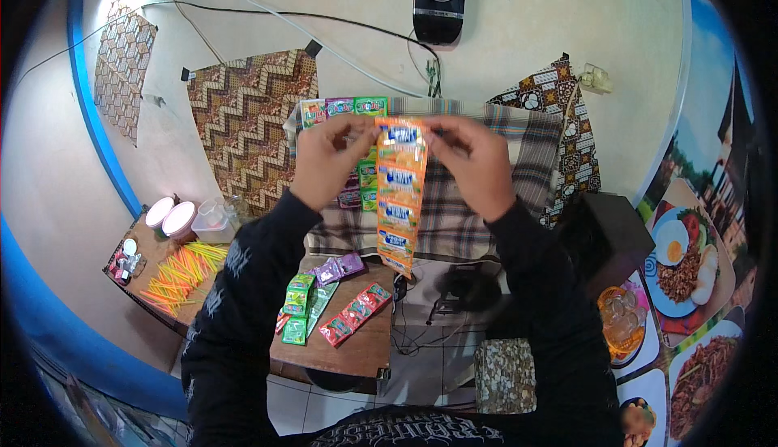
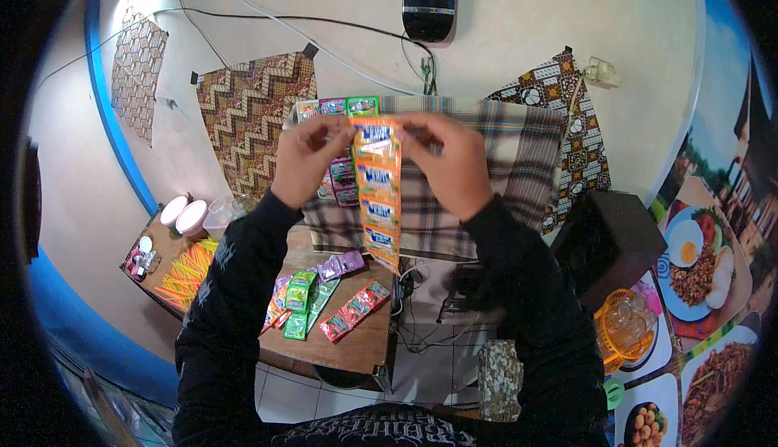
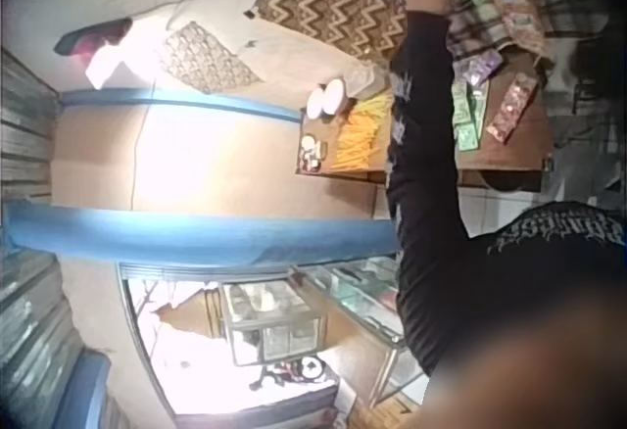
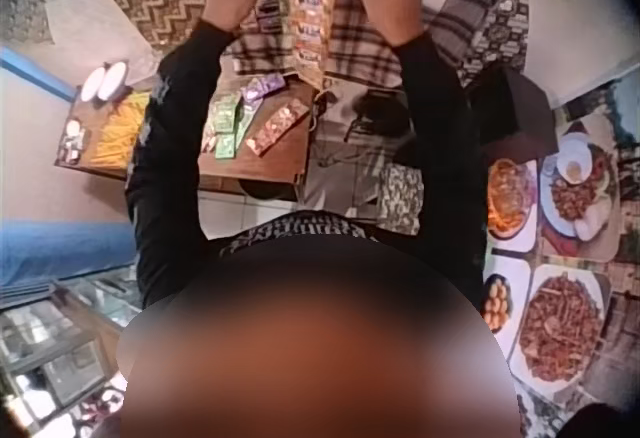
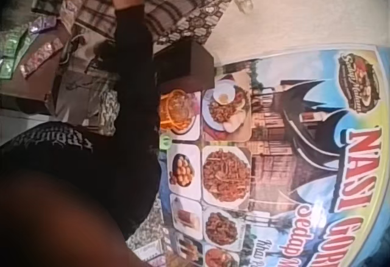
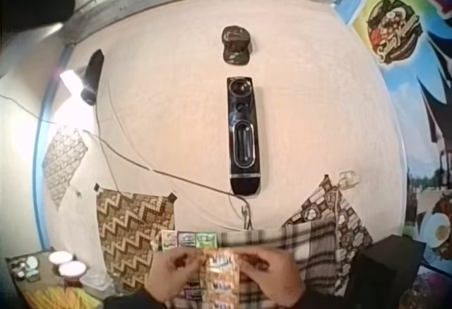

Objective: Washing drinking glasses in a bucket and hanging instant drink mix packets on a display rack in a food stall.

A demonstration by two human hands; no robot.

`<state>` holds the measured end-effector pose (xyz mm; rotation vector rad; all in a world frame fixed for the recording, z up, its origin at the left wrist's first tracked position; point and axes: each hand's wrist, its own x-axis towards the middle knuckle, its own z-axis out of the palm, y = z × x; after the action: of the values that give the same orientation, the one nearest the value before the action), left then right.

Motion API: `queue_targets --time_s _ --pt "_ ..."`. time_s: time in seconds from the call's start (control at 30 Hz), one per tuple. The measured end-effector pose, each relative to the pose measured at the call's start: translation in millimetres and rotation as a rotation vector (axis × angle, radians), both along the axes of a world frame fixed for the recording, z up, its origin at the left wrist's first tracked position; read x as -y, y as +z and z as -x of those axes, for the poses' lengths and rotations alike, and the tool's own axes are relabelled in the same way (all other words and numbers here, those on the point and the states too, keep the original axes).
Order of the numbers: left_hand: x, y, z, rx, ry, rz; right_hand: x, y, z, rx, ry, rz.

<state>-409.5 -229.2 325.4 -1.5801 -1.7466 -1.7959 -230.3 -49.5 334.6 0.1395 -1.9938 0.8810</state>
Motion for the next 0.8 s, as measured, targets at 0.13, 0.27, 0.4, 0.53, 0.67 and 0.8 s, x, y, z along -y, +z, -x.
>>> queue_targets --time_s 0.13,0.27,0.4,0.53,0.67,0.8 --pt "-30 36 22 0.044 -0.075 -0.112 -26 34 35 -0.174 -0.002 -0.068" --pt "-59 57 43 0.075 -0.040 -0.130 -51 55 62 -0.160 -0.086 -0.113" --pt "-74 67 73 0.042 -0.031 -0.148 -66 68 86 -0.088 -0.167 -0.172" --pt "-99 62 102 0.046 -0.020 -0.127 -85 61 114 -0.111 -0.128 -0.131" --pt "-115 60 121 -0.013 -0.017 -0.096 -99 54 131 -0.047 -0.189 -0.191" --pt "-126 51 135 -0.059 0.087 0.047 -114 46 143 0.017 -0.198 -0.271"
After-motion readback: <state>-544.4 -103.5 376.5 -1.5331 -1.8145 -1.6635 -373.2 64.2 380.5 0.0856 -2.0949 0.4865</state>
